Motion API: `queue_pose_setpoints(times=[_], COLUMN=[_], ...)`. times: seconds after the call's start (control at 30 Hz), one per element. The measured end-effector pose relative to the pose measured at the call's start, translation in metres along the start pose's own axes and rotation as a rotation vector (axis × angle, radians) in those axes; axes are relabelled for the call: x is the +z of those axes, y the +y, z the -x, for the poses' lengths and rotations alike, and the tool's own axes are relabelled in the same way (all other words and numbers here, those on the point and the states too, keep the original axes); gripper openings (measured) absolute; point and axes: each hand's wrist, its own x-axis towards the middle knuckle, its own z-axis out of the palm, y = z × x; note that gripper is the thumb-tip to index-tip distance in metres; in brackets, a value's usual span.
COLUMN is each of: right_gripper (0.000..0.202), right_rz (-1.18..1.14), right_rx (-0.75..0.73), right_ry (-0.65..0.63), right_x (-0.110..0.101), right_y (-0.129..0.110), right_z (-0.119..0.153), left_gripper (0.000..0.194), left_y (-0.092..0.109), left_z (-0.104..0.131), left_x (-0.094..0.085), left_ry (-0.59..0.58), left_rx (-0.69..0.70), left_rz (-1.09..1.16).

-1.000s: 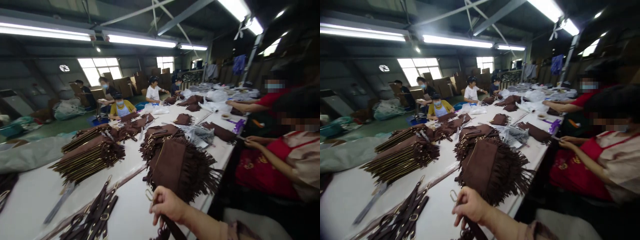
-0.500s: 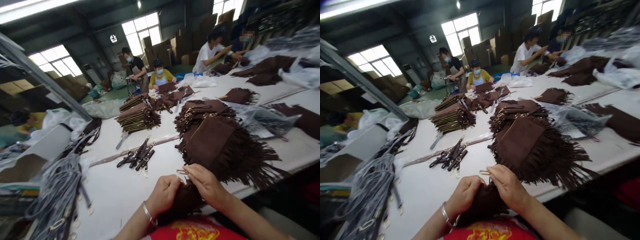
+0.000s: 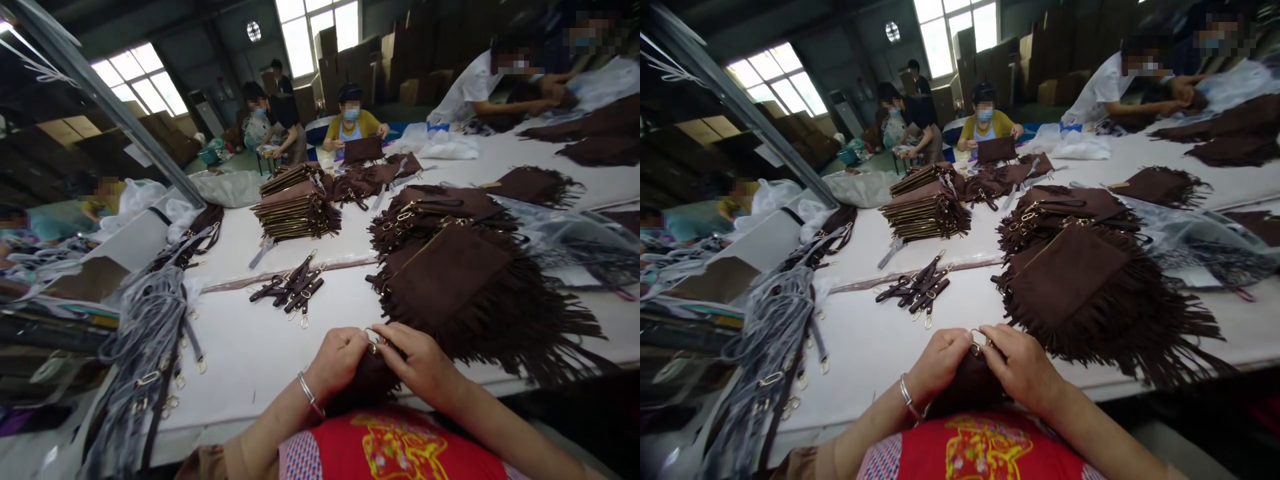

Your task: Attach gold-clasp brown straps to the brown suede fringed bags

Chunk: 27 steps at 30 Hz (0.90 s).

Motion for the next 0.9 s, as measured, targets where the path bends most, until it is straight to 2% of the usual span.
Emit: queue_pose_setpoints(times=[0.13, 0.27, 0.33, 0.47, 0.57, 0.67, 0.77, 0.9], right_gripper=[0.024, 0.021, 0.023, 0.033, 0.043, 0.037, 0.023, 0.029], right_rz=[0.014, -0.001, -0.081, -0.283, -0.269, -0.187, -0.100, 0.069], right_rx=[-0.021, -0.029, 0.026, 0.222, 0.276, 0.222, 0.078, -0.082], right_ry=[0.071, 0.129, 0.109, -0.017, -0.097, -0.132, -0.130, -0.123], right_x=[0.001, -0.009, -0.015, -0.019, -0.016, -0.012, -0.010, -0.007], right_y=[0.002, 0.000, -0.004, -0.019, -0.027, -0.030, -0.029, -0.030], right_z=[-0.005, -0.009, -0.011, -0.012, -0.012, -0.011, -0.009, -0.006], left_gripper=[0.041, 0.029, 0.025, 0.031, 0.038, 0.042, 0.040, 0.039], left_y=[0.001, 0.004, 0.003, -0.003, -0.005, -0.003, -0.001, -0.002], left_z=[0.002, 0.009, 0.012, 0.013, 0.012, 0.011, 0.012, 0.014], left_x=[-0.003, -0.010, -0.013, -0.016, -0.015, -0.014, -0.015, -0.018], left_ry=[-0.027, -0.183, -0.209, -0.126, -0.105, -0.068, -0.051, -0.047], left_rx=[0.095, 0.215, 0.232, 0.198, 0.185, 0.155, 0.143, 0.138], left_rz=[-0.005, 0.035, 0.029, 0.101, 0.060, -0.027, -0.032, -0.030])
